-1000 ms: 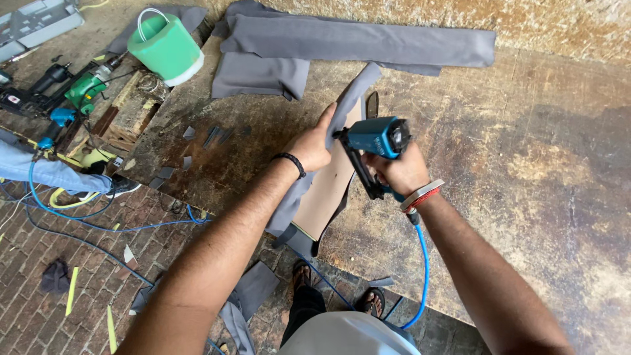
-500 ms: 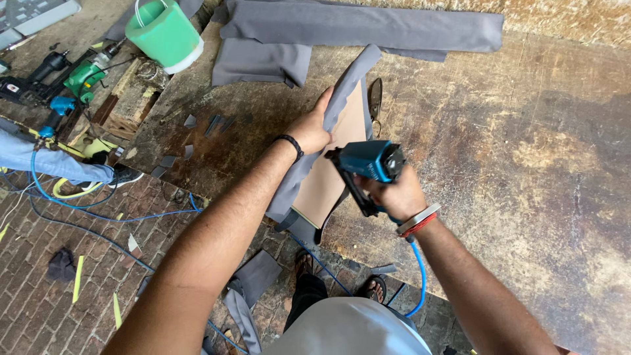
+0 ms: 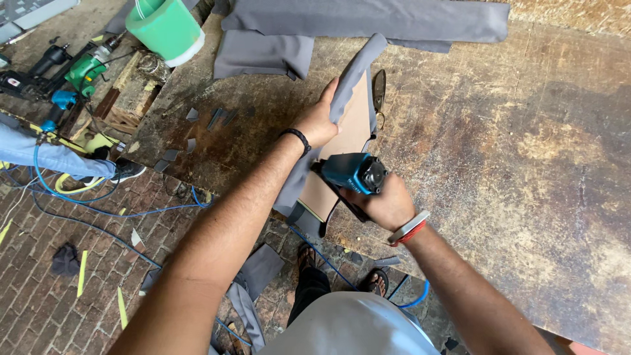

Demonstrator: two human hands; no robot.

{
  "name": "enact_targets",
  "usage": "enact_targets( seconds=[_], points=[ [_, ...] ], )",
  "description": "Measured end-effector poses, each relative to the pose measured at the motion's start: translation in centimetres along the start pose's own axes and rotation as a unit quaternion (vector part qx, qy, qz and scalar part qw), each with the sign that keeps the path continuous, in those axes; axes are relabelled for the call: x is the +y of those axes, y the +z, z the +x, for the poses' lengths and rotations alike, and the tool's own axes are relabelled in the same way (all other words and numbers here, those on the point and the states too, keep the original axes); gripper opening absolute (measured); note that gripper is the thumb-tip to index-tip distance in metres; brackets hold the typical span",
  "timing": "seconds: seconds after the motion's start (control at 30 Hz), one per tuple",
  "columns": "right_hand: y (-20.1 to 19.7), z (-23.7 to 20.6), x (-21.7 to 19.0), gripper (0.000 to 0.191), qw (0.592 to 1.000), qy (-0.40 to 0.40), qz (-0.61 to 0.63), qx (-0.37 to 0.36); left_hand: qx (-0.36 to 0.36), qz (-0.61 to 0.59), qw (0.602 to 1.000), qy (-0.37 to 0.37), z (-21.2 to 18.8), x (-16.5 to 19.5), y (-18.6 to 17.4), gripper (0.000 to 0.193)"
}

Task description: The person stretches gray fabric over a foam-backed wooden seat board, folds the fabric edges over the back, and staples them in place using a pneumatic staple gun. They trim excess fabric from the edges with scissors and press the covered board flat on the workbench.

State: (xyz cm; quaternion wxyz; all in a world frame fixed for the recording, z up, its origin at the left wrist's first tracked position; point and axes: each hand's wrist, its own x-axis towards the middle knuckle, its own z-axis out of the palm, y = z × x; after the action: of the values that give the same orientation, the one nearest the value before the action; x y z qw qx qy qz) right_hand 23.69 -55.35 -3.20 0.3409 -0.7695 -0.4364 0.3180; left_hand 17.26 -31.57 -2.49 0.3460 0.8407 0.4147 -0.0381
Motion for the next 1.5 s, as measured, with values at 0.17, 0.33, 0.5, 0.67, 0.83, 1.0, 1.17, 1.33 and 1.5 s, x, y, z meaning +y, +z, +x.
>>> enact_targets(
  seconds=[0.17,0.33,0.5,0.67,0.83,1.0,1.17,1.33,1.5],
  points=[
    [0.0,3.9,10.0,0.049,0.983,0.119,-0.14,-0.021,0.029,-0.155,0.969,0.19,0.3,-3.3,0.7,0.105],
    [1.6,5.0,20.1,0.065,0.952,0.11,-0.283,0.038,-0.001,-0.268,0.95,0.161,-2.7,-3.8,1.1,0.105],
    [0.8,5.6,16.9,0.086,0.945,0.054,-0.322,0.012,-0.038,-0.306,0.947,0.094,-4.4,-3.0,0.8,0.11],
    [-2.9,8.4,2.0,0.09,0.839,-0.485,-0.188,0.161,-0.036,-0.369,0.904,0.212,-2.6,-6.3,3.5,0.1],
    [-2.3,10.0,-7.9,0.079,0.784,-0.511,-0.349,-0.051,-0.176,-0.608,0.772,0.061,-2.9,-11.4,9.3,0.071],
    [-2.3,11.5,-9.6,0.046,0.819,-0.518,-0.237,0.068,-0.087,-0.602,0.793,0.037,-8.2,-19.7,6.2,0.076],
    [-3.9,15.1,-4.2,0.057,0.93,-0.274,0.114,0.216,-0.094,-0.757,0.636,0.116,-13.4,-23.3,-1.6,0.096],
    [5.1,18.3,3.9,0.047,0.955,0.066,0.193,0.215,0.033,-0.522,0.803,0.285,-10.0,-17.9,-5.4,0.097],
    [11.1,16.1,3.2,0.054,0.931,0.153,0.287,0.165,0.066,-0.421,0.889,0.166,-4.6,-10.7,-4.6,0.095]
  ],
)
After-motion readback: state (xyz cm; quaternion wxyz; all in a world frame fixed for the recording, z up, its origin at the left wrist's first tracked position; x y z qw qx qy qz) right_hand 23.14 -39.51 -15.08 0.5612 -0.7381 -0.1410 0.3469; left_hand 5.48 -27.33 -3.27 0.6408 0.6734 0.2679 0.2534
